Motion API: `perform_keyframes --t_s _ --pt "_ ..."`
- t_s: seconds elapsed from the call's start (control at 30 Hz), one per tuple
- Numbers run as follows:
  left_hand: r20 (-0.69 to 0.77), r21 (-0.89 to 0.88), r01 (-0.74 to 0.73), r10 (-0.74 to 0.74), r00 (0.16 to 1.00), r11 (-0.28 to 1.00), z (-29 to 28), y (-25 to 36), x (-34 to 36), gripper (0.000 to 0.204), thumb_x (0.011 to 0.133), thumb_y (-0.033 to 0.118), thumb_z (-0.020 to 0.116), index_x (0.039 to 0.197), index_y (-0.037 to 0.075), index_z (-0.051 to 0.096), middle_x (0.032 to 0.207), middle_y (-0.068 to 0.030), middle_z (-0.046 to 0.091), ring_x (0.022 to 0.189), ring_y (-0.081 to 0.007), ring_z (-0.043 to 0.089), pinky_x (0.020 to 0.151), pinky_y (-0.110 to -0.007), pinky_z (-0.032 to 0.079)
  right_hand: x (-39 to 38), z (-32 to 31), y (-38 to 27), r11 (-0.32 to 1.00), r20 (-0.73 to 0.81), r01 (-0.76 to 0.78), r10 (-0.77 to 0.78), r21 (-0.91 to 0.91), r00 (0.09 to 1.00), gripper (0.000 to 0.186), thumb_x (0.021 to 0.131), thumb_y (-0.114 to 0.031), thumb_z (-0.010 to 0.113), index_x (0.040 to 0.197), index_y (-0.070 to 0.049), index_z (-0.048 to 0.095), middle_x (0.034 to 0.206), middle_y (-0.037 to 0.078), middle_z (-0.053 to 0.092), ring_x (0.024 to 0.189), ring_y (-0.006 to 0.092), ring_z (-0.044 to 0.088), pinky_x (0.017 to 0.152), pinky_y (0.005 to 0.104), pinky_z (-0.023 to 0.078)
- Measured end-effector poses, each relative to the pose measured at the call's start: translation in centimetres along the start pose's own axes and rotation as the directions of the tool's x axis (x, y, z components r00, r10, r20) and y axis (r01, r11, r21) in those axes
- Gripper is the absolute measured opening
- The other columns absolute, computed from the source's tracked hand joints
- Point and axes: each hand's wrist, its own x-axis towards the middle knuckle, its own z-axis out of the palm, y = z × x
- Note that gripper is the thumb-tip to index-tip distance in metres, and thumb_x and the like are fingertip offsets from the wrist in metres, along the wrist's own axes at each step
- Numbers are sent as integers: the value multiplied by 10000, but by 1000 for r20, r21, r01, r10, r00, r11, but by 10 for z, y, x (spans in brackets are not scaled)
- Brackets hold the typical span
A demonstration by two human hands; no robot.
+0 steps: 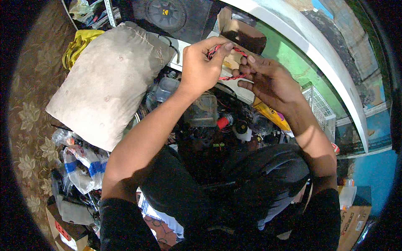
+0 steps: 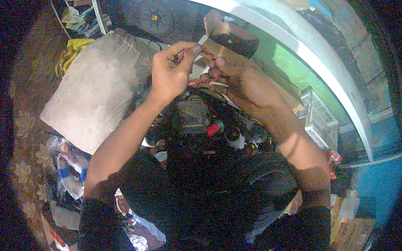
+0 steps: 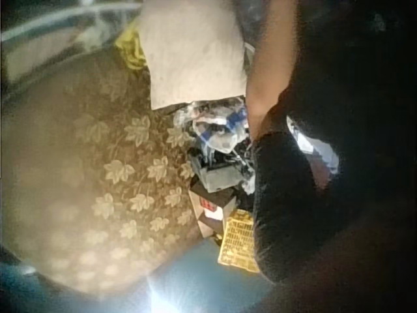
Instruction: The person sits on the floor and works on a small electronic device, twisting red and black wires together. They use a soldering iron to heat the wire connections and apply solder from a spool to secure the joints. The person repeatedly handles the wires and the soldering iron to complete the connections.
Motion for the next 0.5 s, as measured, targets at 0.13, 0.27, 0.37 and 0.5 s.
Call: perform_keyframes --t_s 0.13,0.27,0.37,0.5 --pt "49 31 -8 6 999 999 -3 -4 -2 178 943 179 658 980 19 725 626 15 596 548 -45 490 496 -242 388 -1 4 2 982 -101 30 -50 -189 994 379 985 -302 595 1272 -53 586 1042 49 663 1010 161 618 882 366 502" --pt "87 58 5 -10 996 998 -3 4 -5 189 943 192 661 993 23 727 650 7 625 564 -51 508 511 -255 409 -3 0 8 944 -126 1 -45 -331 991 384 988 -323 598 1242 -35 606 1023 50 663 997 146 614 837 357 527" --pt "79 86 -67 60 995 994 -6 7 -3 202 938 204 668 984 18 731 679 -9 655 588 -62 532 537 -266 431 -4 -8 8 899 -100 53 -106 -436 989 334 990 -311 598 1155 -25 649 990 54 666 979 141 616 820 350 532" --pt "119 167 -55 35 992 984 -12 12 -6 203 934 205 672 968 16 737 705 -25 677 622 -68 557 568 -265 447 -3 -15 11 865 -107 25 -91 -501 990 279 977 -303 618 1032 -36 676 933 50 667 900 143 623 784 339 535"
